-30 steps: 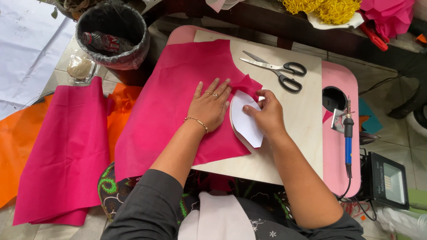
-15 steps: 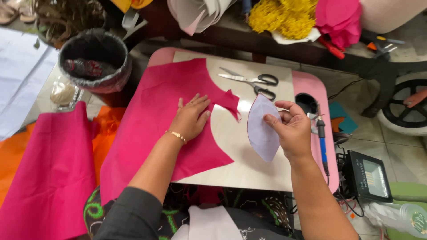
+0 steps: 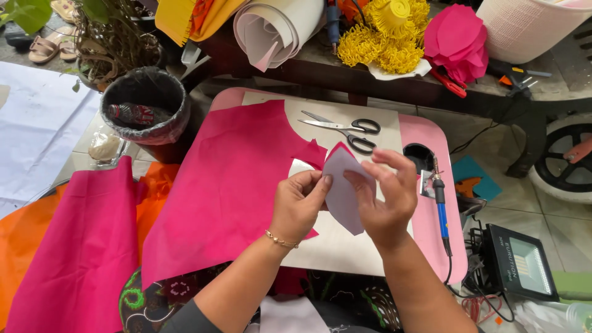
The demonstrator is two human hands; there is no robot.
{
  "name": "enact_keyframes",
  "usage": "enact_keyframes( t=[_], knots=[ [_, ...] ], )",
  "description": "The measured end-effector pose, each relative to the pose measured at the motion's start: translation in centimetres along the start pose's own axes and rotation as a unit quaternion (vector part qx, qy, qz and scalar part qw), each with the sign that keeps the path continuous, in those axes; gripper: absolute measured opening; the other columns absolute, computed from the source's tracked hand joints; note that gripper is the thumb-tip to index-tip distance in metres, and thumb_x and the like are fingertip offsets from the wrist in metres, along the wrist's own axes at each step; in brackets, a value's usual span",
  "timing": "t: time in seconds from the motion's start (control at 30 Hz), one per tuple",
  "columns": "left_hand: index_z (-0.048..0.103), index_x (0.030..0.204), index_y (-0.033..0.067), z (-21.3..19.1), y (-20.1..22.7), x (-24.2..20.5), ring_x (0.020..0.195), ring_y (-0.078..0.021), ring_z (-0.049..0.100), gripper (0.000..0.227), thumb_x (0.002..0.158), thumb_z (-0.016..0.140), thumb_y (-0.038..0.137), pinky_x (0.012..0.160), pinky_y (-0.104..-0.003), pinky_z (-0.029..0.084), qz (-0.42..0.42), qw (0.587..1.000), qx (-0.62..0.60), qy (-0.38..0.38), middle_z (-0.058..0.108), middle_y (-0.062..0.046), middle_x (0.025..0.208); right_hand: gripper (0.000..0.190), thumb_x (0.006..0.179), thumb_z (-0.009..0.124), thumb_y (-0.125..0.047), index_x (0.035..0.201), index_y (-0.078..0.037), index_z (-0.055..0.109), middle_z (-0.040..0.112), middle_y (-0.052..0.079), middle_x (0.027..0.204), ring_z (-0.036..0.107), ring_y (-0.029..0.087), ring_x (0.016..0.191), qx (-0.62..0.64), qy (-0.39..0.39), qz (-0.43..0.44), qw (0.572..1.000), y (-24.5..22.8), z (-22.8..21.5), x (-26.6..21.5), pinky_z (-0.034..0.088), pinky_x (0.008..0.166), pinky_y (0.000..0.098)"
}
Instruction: Using a heat tool to cut a specific shape out of fabric using a paper template.
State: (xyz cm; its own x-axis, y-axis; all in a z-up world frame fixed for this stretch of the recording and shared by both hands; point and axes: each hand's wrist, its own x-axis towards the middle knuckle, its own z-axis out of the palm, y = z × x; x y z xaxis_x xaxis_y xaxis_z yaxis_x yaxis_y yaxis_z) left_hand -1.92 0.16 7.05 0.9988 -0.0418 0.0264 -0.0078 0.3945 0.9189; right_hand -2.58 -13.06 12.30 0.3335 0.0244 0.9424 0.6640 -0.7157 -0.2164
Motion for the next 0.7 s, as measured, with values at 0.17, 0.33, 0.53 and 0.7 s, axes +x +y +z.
enact_keyframes(
  t=[0.17, 0.33, 0.53, 0.7],
  knots=[
    [0.064, 0.098, -0.0018, 0.8, 2.3, -2.2, 0.069, -0.0268, 0.070, 0.028, 0.094, 0.053, 0.024, 0.063, -0.042, 0.060, -0.045, 0.991, -0.098, -0.075, 0.068, -0.015, 0.073, 0.019, 0.074, 0.082, -0.005, 0.084, 0.002, 0.068, 0.058, 0.011, 0.077, 0.059, 0.022, 0.065, 0.065, -0.003, 0.016, 0.998, 0.0, -1.4, -1.1, 0.051, 0.060, 0.0306],
    [0.065, 0.094, -0.0002, 0.9, 3.2, -2.9, 0.070, -0.0291, 0.071, 0.029, 0.095, 0.054, 0.027, 0.064, -0.042, 0.060, -0.081, 0.989, -0.078, -0.101, 0.068, -0.016, 0.070, 0.021, 0.071, 0.083, -0.005, 0.086, 0.001, 0.069, 0.063, 0.016, 0.084, 0.063, 0.026, 0.073, 0.081, -0.025, 0.018, 0.996, -1.0, -3.1, -0.5, 0.053, 0.064, 0.0343],
    [0.064, 0.098, -0.0022, 1.1, 5.2, -4.9, 0.073, -0.0334, 0.070, 0.053, 0.094, 0.044, 0.047, 0.068, -0.051, 0.055, -0.135, 0.964, -0.147, -0.176, 0.069, -0.020, 0.077, 0.021, 0.068, 0.084, -0.002, 0.084, 0.002, 0.071, 0.054, 0.017, 0.085, 0.054, 0.024, 0.072, 0.090, -0.015, -0.028, 0.995, -1.7, -5.2, -0.1, 0.050, 0.065, 0.0327],
    [0.061, 0.095, -0.0028, 0.8, 4.9, -5.7, 0.072, -0.0321, 0.070, 0.044, 0.096, 0.046, 0.039, 0.065, -0.050, 0.055, -0.131, 0.957, -0.155, -0.208, 0.068, -0.020, 0.075, 0.009, 0.072, 0.079, -0.002, 0.079, -0.004, 0.073, 0.061, 0.012, 0.074, 0.055, 0.023, 0.062, 0.071, -0.052, -0.062, 0.994, -3.0, -6.4, 0.9, 0.048, 0.058, 0.0347]
  ],
)
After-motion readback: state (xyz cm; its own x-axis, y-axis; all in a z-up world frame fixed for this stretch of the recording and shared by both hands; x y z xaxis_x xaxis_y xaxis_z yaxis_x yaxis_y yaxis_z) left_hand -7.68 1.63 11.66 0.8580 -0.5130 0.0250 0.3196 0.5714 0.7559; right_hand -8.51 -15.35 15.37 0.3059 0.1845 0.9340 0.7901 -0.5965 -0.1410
